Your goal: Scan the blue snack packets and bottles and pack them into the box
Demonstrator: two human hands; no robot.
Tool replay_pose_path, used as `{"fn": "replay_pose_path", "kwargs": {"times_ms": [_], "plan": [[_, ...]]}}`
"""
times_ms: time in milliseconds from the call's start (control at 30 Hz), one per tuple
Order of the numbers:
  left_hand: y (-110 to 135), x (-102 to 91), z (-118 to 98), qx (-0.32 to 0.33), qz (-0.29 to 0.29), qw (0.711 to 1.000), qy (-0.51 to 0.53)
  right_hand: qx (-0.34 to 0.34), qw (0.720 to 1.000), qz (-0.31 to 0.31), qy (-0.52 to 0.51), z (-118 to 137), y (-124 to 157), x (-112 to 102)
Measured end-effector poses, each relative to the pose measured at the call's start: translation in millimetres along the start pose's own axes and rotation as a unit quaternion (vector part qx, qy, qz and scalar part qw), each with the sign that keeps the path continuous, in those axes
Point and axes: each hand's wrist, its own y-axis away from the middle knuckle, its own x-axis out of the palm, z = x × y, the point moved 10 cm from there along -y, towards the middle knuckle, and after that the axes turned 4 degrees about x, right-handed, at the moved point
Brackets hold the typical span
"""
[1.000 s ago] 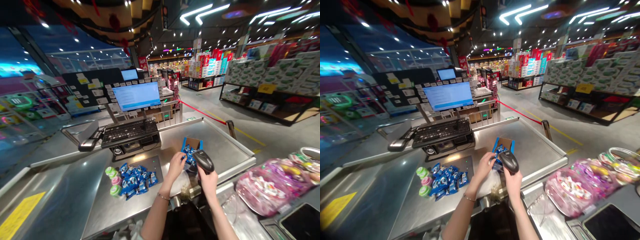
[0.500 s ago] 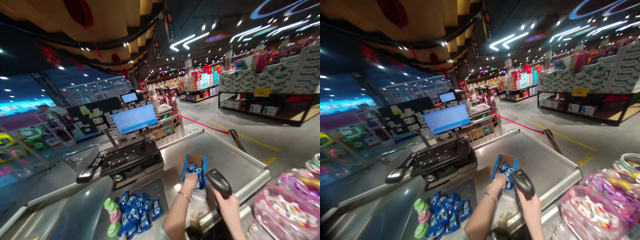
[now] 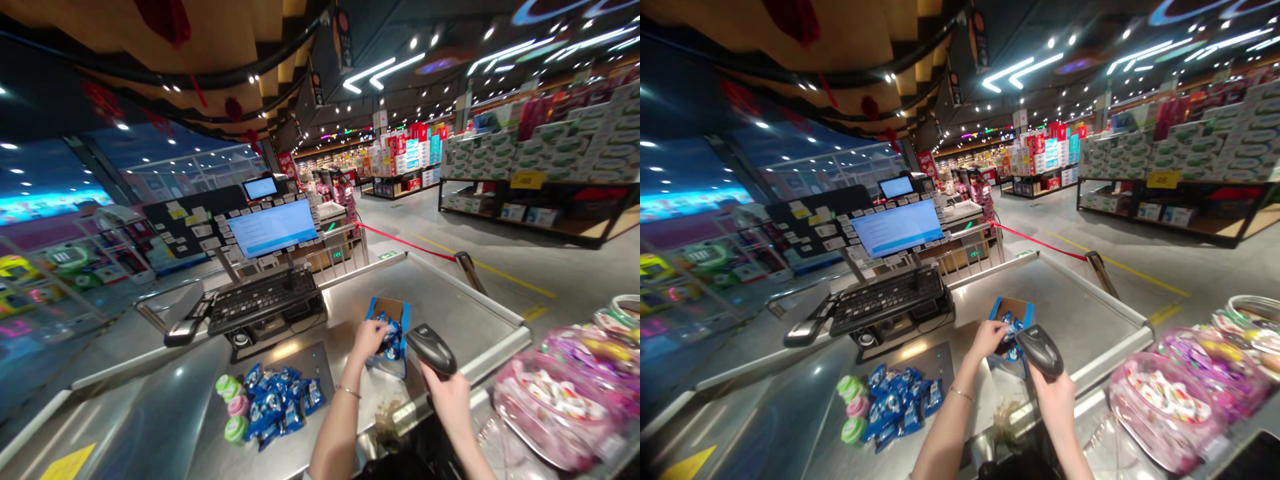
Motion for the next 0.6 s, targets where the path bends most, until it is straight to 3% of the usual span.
{"fn": "replay_pose_path", "kwargs": {"times_ms": [67, 100, 167, 267, 400, 600], "plan": [[12, -9.0, 13, -0.040, -0.065, 0.985, 0.154, 0.020, 0.999, 0.025, -0.020, -1, 0, 5], [20, -9.6, 22, -0.068, -0.089, 0.964, 0.241, 0.026, 0.999, 0.040, -0.024, -2, 1, 9], [36, -5.3, 35, -0.115, -0.112, 0.903, 0.397, 0.021, 0.998, 0.063, -0.014, 0, 3, 15], [58, -2.8, 42, -0.147, -0.146, 0.788, 0.580, 0.004, 0.995, 0.103, 0.018, 5, 10, 27], [75, -0.9, 41, -0.173, -0.156, 0.691, 0.684, -0.019, 0.988, 0.144, 0.051, 14, 23, 42], [89, -12.1, 54, -0.174, -0.236, 0.643, 0.707, -0.036, 0.981, 0.180, 0.056, 20, 37, 56]]}}
